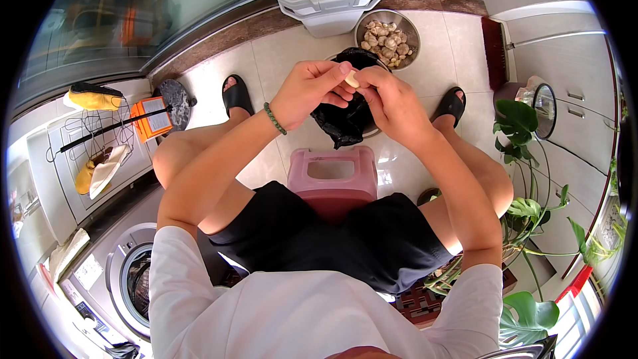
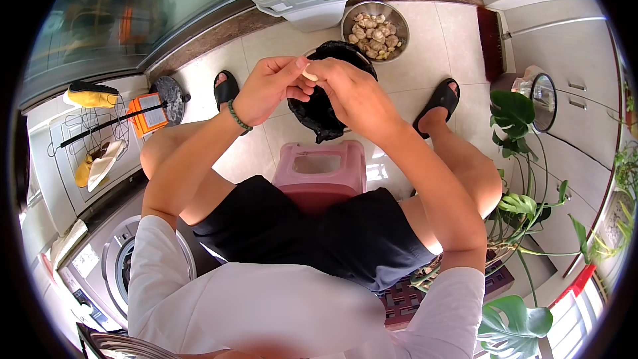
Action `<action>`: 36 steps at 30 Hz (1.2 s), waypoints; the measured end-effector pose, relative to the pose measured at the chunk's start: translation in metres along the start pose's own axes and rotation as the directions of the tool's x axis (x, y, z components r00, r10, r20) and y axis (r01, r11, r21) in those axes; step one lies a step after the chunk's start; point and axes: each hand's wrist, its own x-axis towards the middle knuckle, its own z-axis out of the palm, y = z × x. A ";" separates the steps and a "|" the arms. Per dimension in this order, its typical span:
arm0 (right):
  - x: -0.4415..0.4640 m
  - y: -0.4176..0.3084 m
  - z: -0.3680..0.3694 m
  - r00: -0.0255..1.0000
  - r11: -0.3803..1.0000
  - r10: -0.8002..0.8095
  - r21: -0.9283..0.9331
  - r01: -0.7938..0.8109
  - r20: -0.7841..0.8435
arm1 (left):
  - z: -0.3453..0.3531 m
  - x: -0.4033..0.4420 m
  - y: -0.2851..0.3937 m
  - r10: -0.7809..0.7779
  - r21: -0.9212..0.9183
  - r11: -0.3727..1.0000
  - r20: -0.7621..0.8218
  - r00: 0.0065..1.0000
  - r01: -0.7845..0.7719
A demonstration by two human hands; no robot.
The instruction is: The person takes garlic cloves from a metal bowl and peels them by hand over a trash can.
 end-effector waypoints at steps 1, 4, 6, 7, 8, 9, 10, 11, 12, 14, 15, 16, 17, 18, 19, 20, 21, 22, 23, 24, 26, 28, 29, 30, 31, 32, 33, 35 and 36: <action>0.000 0.000 0.000 1.000 1.000 0.000 0.000 0.000 0.000 | 0.000 0.000 0.000 0.000 0.000 1.000 0.000 1.000 0.000; -0.002 0.002 0.001 1.000 1.000 0.000 0.009 0.000 -0.004 | 0.000 0.000 0.000 0.004 -0.011 1.000 0.007 1.000 -0.004; -0.003 0.005 0.004 0.997 0.999 -0.003 0.051 0.007 -0.079 | 0.002 0.000 0.002 -0.007 -0.044 0.999 0.000 1.000 0.007; -0.003 0.005 0.004 0.997 0.999 -0.003 0.050 0.007 -0.080 | 0.002 0.000 0.002 -0.007 -0.044 0.999 0.001 1.000 0.007; -0.002 0.004 0.003 0.997 0.999 -0.009 0.041 0.012 -0.074 | 0.001 0.000 0.002 -0.011 -0.057 0.998 0.006 1.000 0.011; -0.001 0.004 0.002 0.998 0.999 -0.015 0.032 0.017 -0.069 | 0.001 0.000 0.002 -0.015 -0.070 0.997 0.012 1.000 0.015; -0.001 0.003 0.001 0.997 0.999 -0.015 0.032 0.017 -0.069 | 0.002 0.000 0.002 -0.015 -0.070 0.997 0.013 1.000 0.016; 0.000 0.001 -0.001 0.999 1.000 -0.003 0.019 0.004 -0.041 | 0.002 0.000 0.003 -0.017 -0.068 0.998 0.013 1.000 0.018; 0.001 0.000 -0.002 1.000 1.000 0.009 0.006 -0.009 -0.012 | 0.002 0.000 0.003 -0.019 -0.066 0.998 0.013 1.000 0.020; 0.002 -0.002 -0.003 1.000 1.000 0.001 0.001 -0.001 -0.011 | 0.003 0.000 0.003 -0.020 -0.065 0.998 0.013 1.000 0.021; 0.002 -0.002 -0.003 1.000 1.000 -0.007 -0.005 0.007 -0.008 | 0.003 -0.001 0.003 -0.019 -0.063 0.998 0.012 1.000 0.020; 0.001 -0.001 -0.003 1.000 1.000 -0.007 -0.005 0.007 -0.008 | 0.003 -0.001 0.004 -0.019 -0.063 0.998 0.013 1.000 0.020; 0.001 0.000 -0.003 1.000 1.000 -0.013 -0.005 0.013 -0.010 | 0.003 -0.001 0.004 -0.017 -0.067 0.998 0.018 1.000 0.018; 0.000 0.001 -0.002 1.000 1.000 -0.019 -0.004 0.019 -0.012 | 0.004 -0.001 0.004 -0.015 -0.070 0.997 0.023 1.000 0.017; 0.000 0.002 -0.002 1.000 1.000 -0.018 -0.004 0.018 -0.012 | 0.003 -0.001 0.004 -0.016 -0.071 0.997 0.023 1.000 0.017; -0.001 0.002 -0.002 0.999 1.000 -0.028 -0.014 0.028 -0.018 | 0.003 -0.001 0.004 -0.019 -0.075 0.997 0.027 0.999 0.021; -0.001 0.003 -0.001 0.999 0.999 -0.039 -0.023 0.038 -0.024 | 0.003 -0.001 0.004 -0.022 -0.079 0.997 0.031 0.999 0.024; -0.001 0.003 -0.001 0.999 0.999 -0.038 -0.022 0.038 -0.024 | 0.003 -0.002 0.004 -0.023 -0.079 0.997 0.031 0.999 0.025; -0.002 0.003 -0.001 0.999 0.999 -0.038 -0.019 0.038 -0.031 | 0.003 -0.002 0.004 -0.018 -0.083 0.996 0.036 0.999 0.021; -0.002 0.003 0.000 0.999 0.999 -0.039 -0.017 0.038 -0.037 | 0.004 -0.002 0.004 -0.013 -0.088 0.996 0.041 0.999 0.017; -0.004 0.004 0.000 0.999 1.000 -0.022 -0.014 0.022 -0.040 | 0.002 -0.002 0.004 -0.015 -0.088 0.996 0.051 0.999 0.020; -0.004 0.004 0.000 0.999 1.000 -0.007 -0.011 0.006 -0.042 | 0.002 -0.003 0.005 -0.016 -0.089 0.996 0.061 0.998 0.021; -0.003 0.003 -0.001 0.999 1.000 -0.004 -0.006 0.003 -0.045 | 0.003 -0.003 0.005 -0.024 -0.102 0.994 0.061 0.998 0.031; -0.003 0.002 -0.001 0.999 1.000 0.000 -0.001 0.000 -0.047 | 0.003 -0.003 0.005 -0.033 -0.116 0.992 0.062 0.998 0.040; -0.003 0.002 -0.001 0.999 1.000 -0.001 0.000 0.001 -0.047 | 0.003 -0.003 0.004 -0.033 -0.116 0.992 0.062 0.998 0.040; -0.003 0.002 0.000 0.998 1.000 0.002 0.019 -0.001 -0.061 | 0.001 -0.002 0.003 -0.032 -0.127 0.991 0.071 0.997 0.041; -0.004 0.003 0.001 0.997 0.999 0.005 0.039 -0.002 -0.075 | 0.000 -0.002 0.002 -0.031 -0.138 0.990 0.081 0.996 0.042; -0.007 0.007 0.004 0.992 0.993 0.064 0.103 -0.053 -0.109 | 0.001 -0.002 0.002 -0.011 -0.139 0.990 0.078 0.997 0.022; -0.007 0.006 0.005 0.982 0.981 0.125 0.168 -0.101 -0.140 | 0.001 -0.002 0.003 0.009 -0.139 0.990 0.076 0.997 0.001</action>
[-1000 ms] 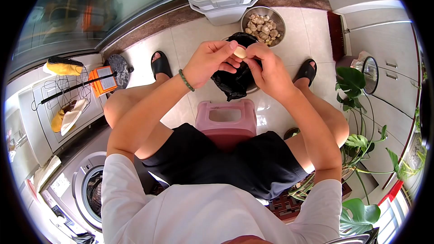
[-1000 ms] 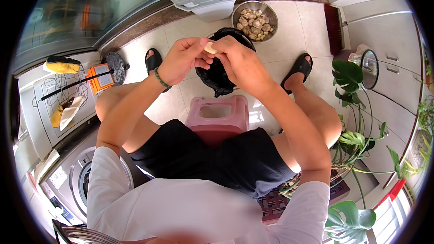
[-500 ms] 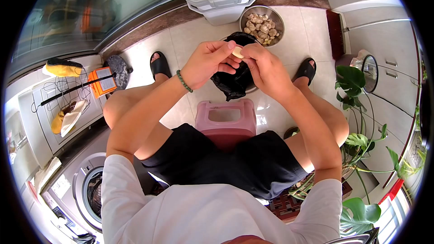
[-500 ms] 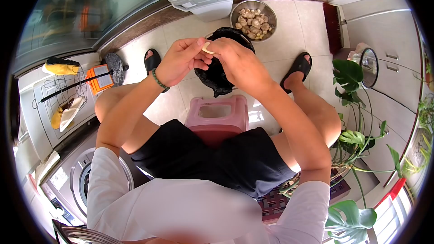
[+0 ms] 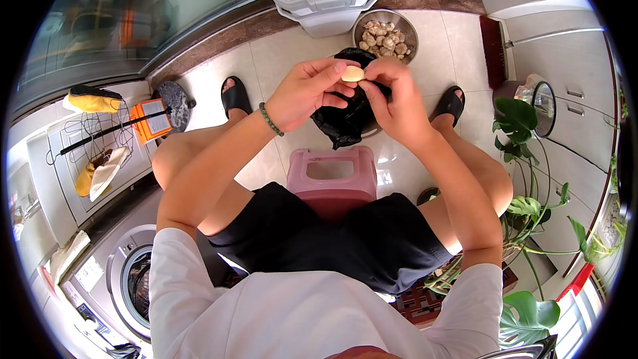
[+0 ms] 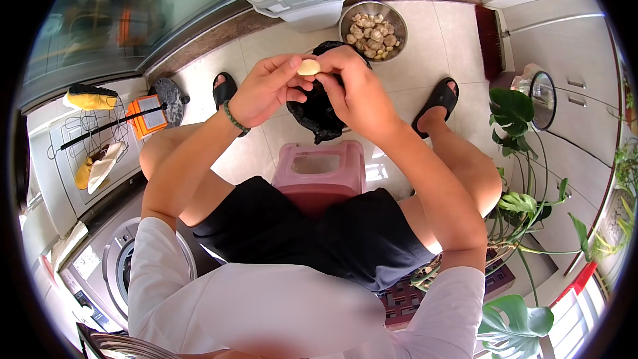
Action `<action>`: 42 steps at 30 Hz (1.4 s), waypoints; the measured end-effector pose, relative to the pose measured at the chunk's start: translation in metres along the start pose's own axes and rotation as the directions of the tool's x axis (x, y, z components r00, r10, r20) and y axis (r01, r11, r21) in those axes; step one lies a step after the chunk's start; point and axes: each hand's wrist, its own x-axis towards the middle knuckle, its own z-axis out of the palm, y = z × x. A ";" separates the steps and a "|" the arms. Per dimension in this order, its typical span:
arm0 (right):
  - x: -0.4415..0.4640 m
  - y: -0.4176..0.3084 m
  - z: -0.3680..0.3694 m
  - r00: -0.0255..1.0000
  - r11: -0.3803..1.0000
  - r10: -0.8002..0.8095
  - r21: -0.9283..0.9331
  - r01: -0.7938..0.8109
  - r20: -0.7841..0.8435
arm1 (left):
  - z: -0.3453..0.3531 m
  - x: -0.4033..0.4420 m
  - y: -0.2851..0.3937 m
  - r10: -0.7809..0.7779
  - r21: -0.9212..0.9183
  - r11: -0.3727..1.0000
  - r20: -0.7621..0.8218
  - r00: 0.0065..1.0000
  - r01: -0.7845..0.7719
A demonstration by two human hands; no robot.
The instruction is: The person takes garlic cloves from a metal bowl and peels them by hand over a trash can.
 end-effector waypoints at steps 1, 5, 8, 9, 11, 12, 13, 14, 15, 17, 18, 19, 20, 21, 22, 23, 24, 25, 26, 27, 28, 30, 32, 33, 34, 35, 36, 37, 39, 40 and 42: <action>0.001 -0.002 -0.001 1.000 1.000 -0.001 -0.001 0.001 -0.001 | 0.000 0.001 0.000 0.001 0.001 1.000 0.001 1.000 -0.001; 0.006 -0.005 -0.005 0.977 0.969 0.207 0.148 -0.198 -0.050 | -0.001 0.002 0.001 0.116 0.105 0.988 -0.047 0.992 -0.111; 0.005 -0.005 -0.006 0.954 0.941 0.298 0.182 -0.286 -0.039 | -0.002 0.004 -0.002 0.136 0.141 0.981 -0.027 0.990 -0.131; 0.004 -0.005 -0.006 0.939 0.916 0.344 0.229 -0.329 -0.026 | -0.002 0.004 -0.003 0.140 0.152 0.979 -0.015 0.990 -0.136; 0.003 -0.004 -0.006 0.923 0.889 0.385 0.274 -0.367 -0.011 | -0.001 0.004 -0.003 0.134 0.159 0.979 -0.013 0.991 -0.130; 0.003 -0.003 -0.006 0.917 0.873 0.399 0.308 -0.378 -0.007 | 0.000 0.004 -0.003 0.127 0.165 0.979 -0.012 0.992 -0.124; 0.003 -0.002 -0.006 0.911 0.856 0.413 0.342 -0.387 -0.002 | 0.001 0.004 -0.003 0.130 0.169 0.978 -0.012 0.991 -0.127; 0.003 -0.002 -0.005 0.913 0.858 0.407 0.344 -0.382 -0.003 | 0.001 0.005 -0.004 0.132 0.164 0.978 -0.012 0.991 -0.128; 0.003 -0.001 -0.004 0.905 0.837 0.426 0.381 -0.392 -0.003 | 0.001 0.005 -0.004 0.132 0.158 0.979 -0.014 0.991 -0.128; 0.003 0.000 -0.003 0.896 0.813 0.444 0.420 -0.403 0.000 | 0.001 0.006 -0.005 0.133 0.146 0.981 -0.012 0.991 -0.130; 0.003 0.001 -0.003 0.887 0.782 0.462 0.466 -0.414 0.012 | 0.001 0.006 -0.006 0.132 0.131 0.983 -0.009 0.991 -0.130; 0.003 0.002 -0.003 0.877 0.749 0.480 0.509 -0.424 0.026 | 0.001 0.007 -0.007 0.131 0.132 0.983 -0.010 0.991 -0.129; 0.001 0.005 -0.001 0.877 0.748 0.480 0.510 -0.424 0.026 | 0.001 0.008 -0.008 0.131 0.130 0.983 -0.024 0.991 -0.127; 0.000 0.008 0.002 0.880 0.773 0.474 0.474 -0.422 0.010 | 0.001 0.008 -0.009 0.130 0.126 0.984 -0.040 0.991 -0.124; -0.001 0.009 0.004 0.884 0.796 0.468 0.437 -0.419 -0.005 | 0.000 0.009 -0.009 0.130 0.126 0.984 -0.040 0.991 -0.124; -0.003 0.009 0.005 0.883 0.795 0.469 0.437 -0.420 -0.005 | 0.000 0.009 -0.009 0.117 0.145 0.984 -0.090 0.989 -0.104; -0.003 0.007 0.008 0.884 0.810 0.467 0.407 -0.421 -0.014 | 0.000 0.010 -0.010 0.106 0.164 0.983 -0.140 0.984 -0.083; -0.003 0.005 0.009 0.886 0.824 0.464 0.377 -0.422 -0.023 | 0.000 0.011 -0.010 0.106 0.163 0.983 -0.141 0.984 -0.082; -0.003 0.006 0.010 0.885 0.824 0.464 0.378 -0.423 -0.022 | 0.000 0.011 -0.011 0.102 0.150 0.986 -0.156 0.982 -0.079; -0.003 0.008 0.010 0.880 0.820 0.475 0.371 -0.436 -0.015 | 0.000 0.011 -0.011 0.100 0.137 0.988 -0.171 0.980 -0.076; -0.003 0.010 0.009 0.874 0.816 0.486 0.364 -0.450 -0.009 | 0.000 0.011 -0.011 0.099 0.136 0.988 -0.171 0.980 -0.076; -0.004 0.015 0.007 0.871 0.815 0.491 0.352 -0.461 0.002 | 0.002 0.010 -0.011 0.115 0.239 0.968 -0.169 0.979 -0.073; -0.004 0.016 0.007 0.867 0.813 0.498 0.341 -0.472 0.014 | 0.001 0.010 -0.014 0.166 0.277 0.953 -0.133 0.977 -0.124; -0.003 0.015 0.008 0.859 0.796 0.511 0.364 -0.483 0.022 | 0.000 0.010 -0.015 0.216 0.313 0.933 -0.094 0.972 -0.177; -0.002 0.014 0.007 0.852 0.779 0.523 0.388 -0.492 0.031 | -0.001 0.010 -0.014 0.216 0.312 0.933 -0.094 0.972 -0.177; -0.001 0.012 0.007 0.852 0.779 0.523 0.388 -0.493 0.032 | -0.002 0.009 -0.012 0.191 0.338 0.929 -0.095 0.977 -0.149; 0.000 0.010 0.006 0.839 0.755 0.542 0.412 -0.511 0.048 | -0.003 0.008 -0.011 0.166 0.363 0.924 -0.097 0.981 -0.121; 0.001 0.010 0.006 0.826 0.730 0.559 0.435 -0.527 0.063 | -0.003 0.009 -0.012 0.166 0.363 0.924 -0.097 0.981 -0.120; -0.001 0.016 0.007 0.842 0.763 0.537 0.401 -0.507 0.044 | -0.002 0.011 -0.014 0.225 0.343 0.923 -0.120 0.967 -0.172; -0.002 0.018 0.007 0.858 0.794 0.513 0.365 -0.486 0.026 | -0.002 0.011 -0.014 0.225 0.343 0.923 -0.119 0.967 -0.173; -0.002 0.015 0.006 0.860 0.788 0.508 0.384 -0.482 0.036 | 0.000 0.010 -0.014 0.253 0.375 0.906 -0.111 0.961 -0.196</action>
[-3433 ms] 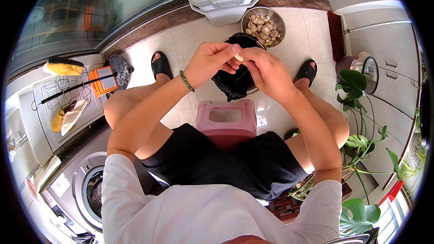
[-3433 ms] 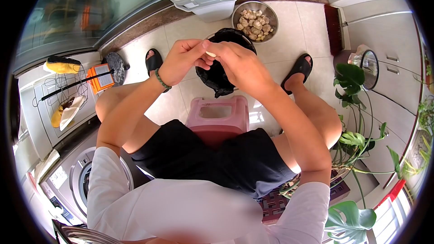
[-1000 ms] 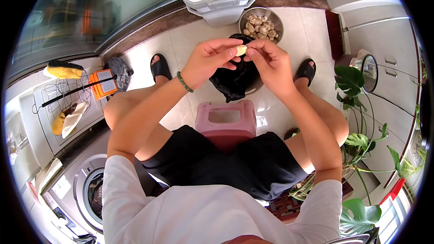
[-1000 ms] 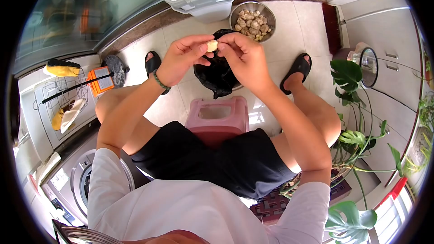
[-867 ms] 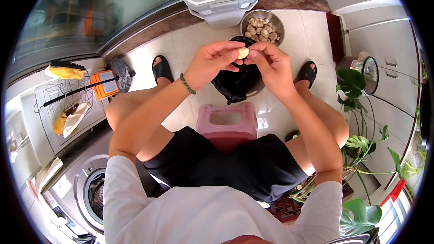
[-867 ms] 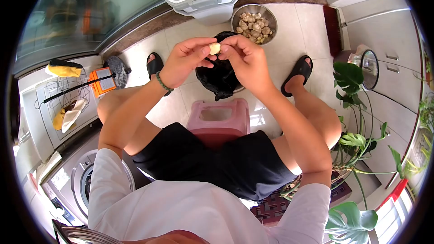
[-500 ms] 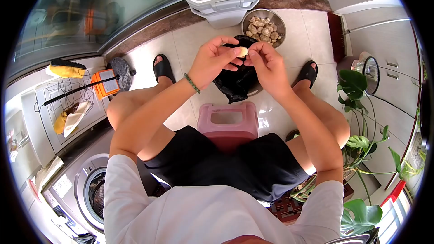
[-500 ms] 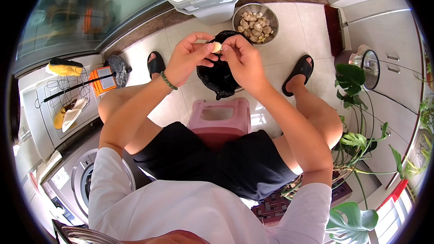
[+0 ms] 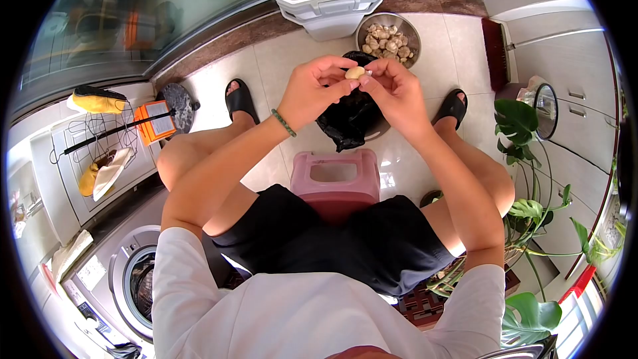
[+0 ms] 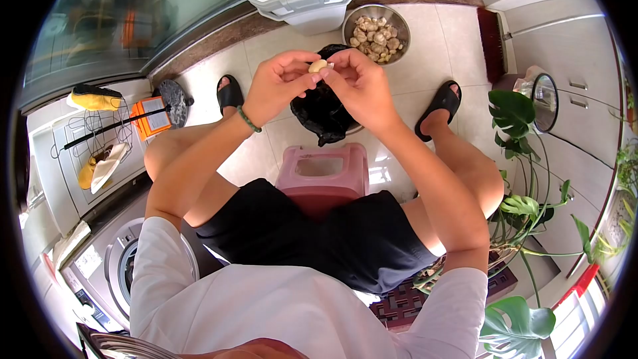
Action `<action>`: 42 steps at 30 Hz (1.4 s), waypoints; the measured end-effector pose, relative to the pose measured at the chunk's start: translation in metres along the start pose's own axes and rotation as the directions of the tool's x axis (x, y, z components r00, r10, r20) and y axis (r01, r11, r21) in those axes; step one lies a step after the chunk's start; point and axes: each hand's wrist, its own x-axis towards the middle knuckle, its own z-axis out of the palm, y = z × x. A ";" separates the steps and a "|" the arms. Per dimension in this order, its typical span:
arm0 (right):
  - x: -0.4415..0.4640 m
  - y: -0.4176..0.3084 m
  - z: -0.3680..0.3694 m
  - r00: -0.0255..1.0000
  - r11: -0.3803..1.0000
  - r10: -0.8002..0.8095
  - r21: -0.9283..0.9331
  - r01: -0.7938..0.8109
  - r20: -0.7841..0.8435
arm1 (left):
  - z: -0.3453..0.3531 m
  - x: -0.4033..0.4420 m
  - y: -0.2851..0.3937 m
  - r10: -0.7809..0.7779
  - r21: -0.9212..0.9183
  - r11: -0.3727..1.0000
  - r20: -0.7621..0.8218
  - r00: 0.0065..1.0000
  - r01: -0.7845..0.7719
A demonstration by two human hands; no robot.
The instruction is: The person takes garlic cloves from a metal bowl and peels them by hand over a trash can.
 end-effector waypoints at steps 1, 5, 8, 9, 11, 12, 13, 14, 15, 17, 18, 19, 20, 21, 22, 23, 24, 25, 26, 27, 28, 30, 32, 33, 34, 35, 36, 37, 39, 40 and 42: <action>0.000 -0.002 0.000 1.000 1.000 -0.001 0.020 0.001 0.013 | 0.000 -0.001 -0.001 0.002 0.001 1.000 0.000 1.000 -0.002; 0.001 -0.001 0.000 1.000 0.999 -0.012 0.030 0.012 0.007 | -0.001 0.000 -0.003 -0.024 -0.038 0.999 0.020 1.000 0.025; 0.002 -0.002 0.000 0.999 0.999 -0.039 -0.001 0.039 -0.021 | -0.001 0.000 -0.004 -0.031 -0.042 0.999 0.042 0.999 0.032; 0.001 -0.003 0.000 0.998 0.998 -0.058 -0.027 0.057 -0.035 | -0.001 0.000 -0.004 -0.029 -0.043 0.999 0.047 0.998 0.031; 0.001 -0.003 0.000 0.996 0.996 -0.077 -0.053 0.074 -0.047 | 0.000 0.000 -0.004 -0.024 -0.053 0.998 0.040 0.999 0.026; 0.000 -0.002 -0.001 0.994 0.991 -0.089 -0.103 0.082 -0.056 | 0.001 0.000 -0.004 -0.019 -0.063 0.998 0.034 0.999 0.021; 0.000 -0.001 -0.001 0.993 0.984 -0.101 -0.152 0.090 -0.065 | 0.001 0.000 -0.004 -0.019 -0.063 0.998 0.034 0.999 0.021; 0.000 -0.001 -0.001 0.993 0.984 -0.100 -0.152 0.090 -0.065 | 0.001 0.000 -0.004 -0.019 -0.066 0.998 0.034 0.999 0.021; 0.000 -0.001 -0.001 0.993 0.985 -0.100 -0.150 0.089 -0.070 | 0.001 0.000 -0.004 -0.019 -0.069 0.997 0.034 0.999 0.021; 0.000 0.000 -0.001 0.992 0.985 -0.100 -0.148 0.088 -0.075 | 0.001 0.000 -0.006 -0.008 -0.058 0.998 0.024 1.000 0.009; 0.000 0.003 -0.003 0.992 0.983 -0.097 -0.161 0.084 -0.076 | 0.001 0.000 -0.006 0.004 -0.047 0.999 0.015 1.000 -0.003; 0.000 0.005 -0.003 0.993 0.981 -0.095 -0.174 0.080 -0.077 | 0.002 0.000 -0.007 0.004 -0.047 0.999 0.015 1.000 -0.003; 0.000 0.005 -0.003 0.993 0.981 -0.095 -0.174 0.080 -0.077 | 0.003 0.000 -0.007 0.017 -0.037 0.999 0.013 1.000 -0.017; 0.000 0.003 -0.003 0.993 0.983 -0.074 -0.174 0.058 -0.087 | 0.003 -0.001 -0.007 0.030 -0.027 0.999 0.010 0.999 -0.030; 0.000 0.003 -0.003 0.994 0.984 -0.053 -0.174 0.036 -0.097 | 0.003 -0.001 -0.007 0.030 -0.027 0.999 0.010 0.999 -0.030; 0.000 0.003 -0.002 0.994 0.984 -0.053 -0.174 0.036 -0.097 | 0.003 -0.001 -0.007 0.039 0.011 0.999 0.003 0.999 -0.039; 0.001 0.005 -0.001 0.993 0.995 -0.023 -0.094 0.013 -0.113 | 0.003 -0.001 -0.007 0.048 0.050 0.998 -0.005 0.999 -0.048; 0.001 0.005 0.000 0.992 1.000 0.008 -0.013 -0.010 -0.127 | 0.002 -0.001 -0.008 0.047 0.050 0.998 -0.004 0.999 -0.047; 0.001 0.004 0.000 0.992 1.000 0.008 -0.013 -0.010 -0.127 | 0.002 0.000 -0.008 0.056 0.075 0.996 0.001 0.998 -0.056; 0.001 0.002 0.001 0.992 1.000 0.017 -0.001 -0.017 -0.124 | 0.001 0.000 -0.008 0.064 0.100 0.993 0.008 0.998 -0.064; 0.001 0.002 0.001 0.992 1.000 0.026 0.011 -0.025 -0.120 | 0.002 -0.001 -0.008 0.063 0.099 0.993 0.008 0.998 -0.063; 0.001 0.003 0.001 0.993 0.999 0.031 0.035 -0.027 -0.111 | 0.004 -0.001 -0.005 0.037 0.055 0.998 -0.003 0.999 -0.036; 0.002 0.005 0.001 0.994 0.998 0.036 0.059 -0.030 -0.102 | 0.003 -0.001 -0.005 0.024 0.056 0.998 -0.008 1.000 -0.023; 0.002 0.005 0.001 0.994 0.995 0.053 0.092 -0.044 -0.094 | 0.003 -0.001 -0.005 0.012 0.058 0.998 -0.012 1.000 -0.011; 0.003 0.005 0.001 0.994 0.991 0.069 0.124 -0.058 -0.086 | 0.003 -0.001 -0.005 0.011 0.057 0.998 -0.012 1.000 -0.011; 0.003 0.005 0.001 0.994 0.991 0.069 0.124 -0.058 -0.086 | 0.004 -0.001 -0.005 0.020 0.059 0.998 -0.013 1.000 -0.019; 0.003 0.005 0.000 0.993 0.985 0.085 0.156 -0.072 -0.078 | 0.004 -0.001 -0.005 0.028 0.061 0.998 -0.013 1.000 -0.027; 0.003 0.005 0.000 0.993 0.978 0.100 0.188 -0.085 -0.069 | 0.004 -0.001 -0.005 0.028 0.061 0.998 -0.013 1.000 -0.027; 0.002 0.002 0.002 0.990 0.973 0.118 0.208 -0.100 -0.076 | 0.003 -0.002 -0.005 0.010 0.064 0.998 -0.023 1.000 -0.009; 0.002 0.000 0.003 0.987 0.967 0.136 0.229 -0.114 -0.082 | 0.003 -0.002 -0.005 0.010 0.063 0.998 -0.023 1.000 -0.008; 0.002 0.002 0.003 0.990 0.977 0.111 0.192 -0.093 -0.086 | 0.003 -0.002 -0.006 0.011 0.061 0.998 -0.041 0.999 -0.009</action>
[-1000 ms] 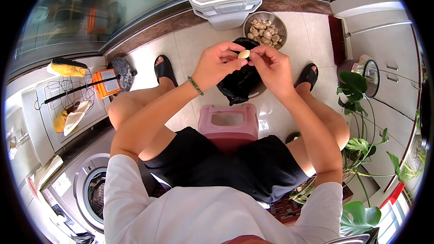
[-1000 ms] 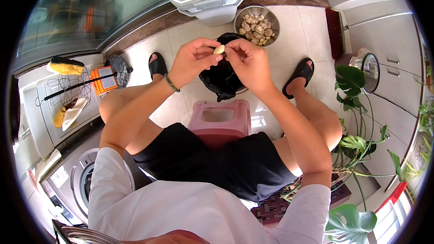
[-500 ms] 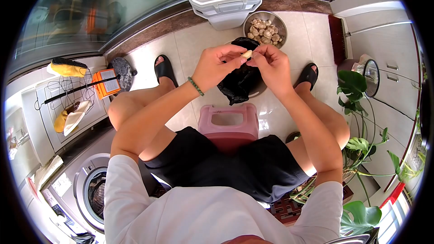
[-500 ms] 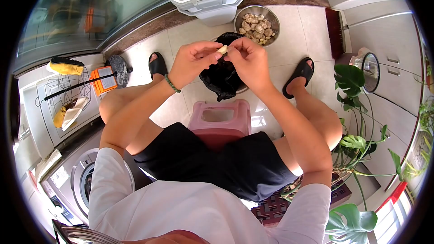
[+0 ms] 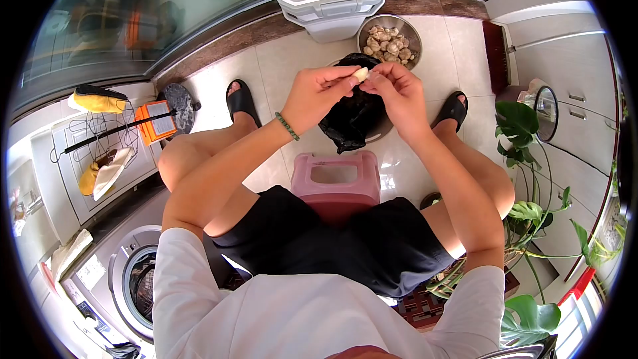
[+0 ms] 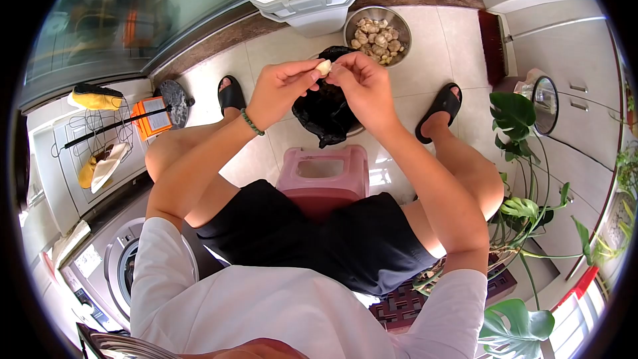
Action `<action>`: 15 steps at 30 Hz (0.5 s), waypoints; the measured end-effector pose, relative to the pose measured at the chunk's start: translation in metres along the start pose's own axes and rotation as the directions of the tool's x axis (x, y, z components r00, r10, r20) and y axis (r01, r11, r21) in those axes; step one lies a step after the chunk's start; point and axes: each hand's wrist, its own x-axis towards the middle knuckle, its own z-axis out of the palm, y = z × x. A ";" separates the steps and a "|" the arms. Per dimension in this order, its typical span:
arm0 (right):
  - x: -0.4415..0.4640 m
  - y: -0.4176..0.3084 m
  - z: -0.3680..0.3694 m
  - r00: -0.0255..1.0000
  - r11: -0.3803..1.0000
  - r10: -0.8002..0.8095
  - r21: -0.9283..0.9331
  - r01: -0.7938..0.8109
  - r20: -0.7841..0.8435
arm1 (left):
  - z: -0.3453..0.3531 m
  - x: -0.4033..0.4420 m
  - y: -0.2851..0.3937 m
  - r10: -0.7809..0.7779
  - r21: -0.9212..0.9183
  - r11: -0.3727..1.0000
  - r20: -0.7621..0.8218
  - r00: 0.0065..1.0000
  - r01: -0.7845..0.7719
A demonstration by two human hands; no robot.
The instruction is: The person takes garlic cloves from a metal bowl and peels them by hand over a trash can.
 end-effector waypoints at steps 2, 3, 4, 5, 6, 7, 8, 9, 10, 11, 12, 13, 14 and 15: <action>0.000 0.000 0.000 1.000 0.999 -0.025 -0.035 0.025 0.001 | -0.001 0.001 -0.002 0.015 0.000 1.000 -0.004 1.000 -0.015; -0.001 -0.001 0.000 0.999 0.997 -0.038 -0.060 0.038 0.002 | -0.001 0.001 -0.004 0.031 -0.001 1.000 -0.009 0.999 -0.031; -0.001 -0.001 0.000 0.999 0.995 -0.050 -0.084 0.050 0.003 | -0.001 0.001 -0.005 0.032 0.000 0.999 -0.009 0.999 -0.032; -0.002 -0.001 0.000 0.999 0.995 -0.051 -0.085 0.051 0.003 | -0.001 0.001 -0.006 0.057 0.028 0.998 -0.018 0.998 -0.057; -0.002 -0.002 0.000 0.998 0.993 -0.059 -0.105 0.058 -0.005 | -0.002 0.001 -0.008 0.083 0.056 0.995 -0.026 0.996 -0.081; -0.001 -0.002 0.000 0.998 0.990 -0.068 -0.126 0.066 -0.012 | -0.002 0.001 -0.009 0.085 0.057 0.995 -0.026 0.996 -0.083; -0.001 -0.002 0.000 0.997 0.990 -0.071 -0.126 0.069 -0.010 | -0.002 0.002 -0.010 0.102 0.057 0.993 -0.035 0.994 -0.100; -0.001 -0.003 0.000 0.995 0.983 -0.097 -0.160 0.094 -0.012 | -0.002 0.002 -0.011 0.118 0.057 0.992 -0.044 0.992 -0.115; -0.001 -0.003 0.000 0.992 0.974 -0.122 -0.194 0.117 -0.014 | -0.001 0.002 -0.011 0.119 0.058 0.992 -0.045 0.992 -0.116; -0.002 -0.003 0.000 0.992 0.974 -0.123 -0.194 0.118 -0.013 | 0.001 0.003 -0.011 0.145 0.060 0.988 -0.045 0.988 -0.142; -0.002 -0.003 0.000 0.989 0.966 -0.145 -0.218 0.140 -0.008 | 0.001 0.003 -0.011 0.171 0.063 0.984 -0.045 0.984 -0.168; -0.002 -0.003 0.000 0.986 0.957 -0.167 -0.241 0.162 -0.003 | 0.001 0.002 -0.010 0.171 0.063 0.984 -0.046 0.984 -0.168; -0.002 -0.002 0.000 0.986 0.957 -0.167 -0.240 0.162 -0.003 | 0.000 0.001 -0.008 0.158 0.136 0.979 -0.010 0.987 -0.155; -0.003 0.000 -0.001 0.981 0.943 -0.191 -0.277 0.187 0.011 | 0.000 0.000 -0.006 0.141 0.207 0.968 0.025 0.990 -0.144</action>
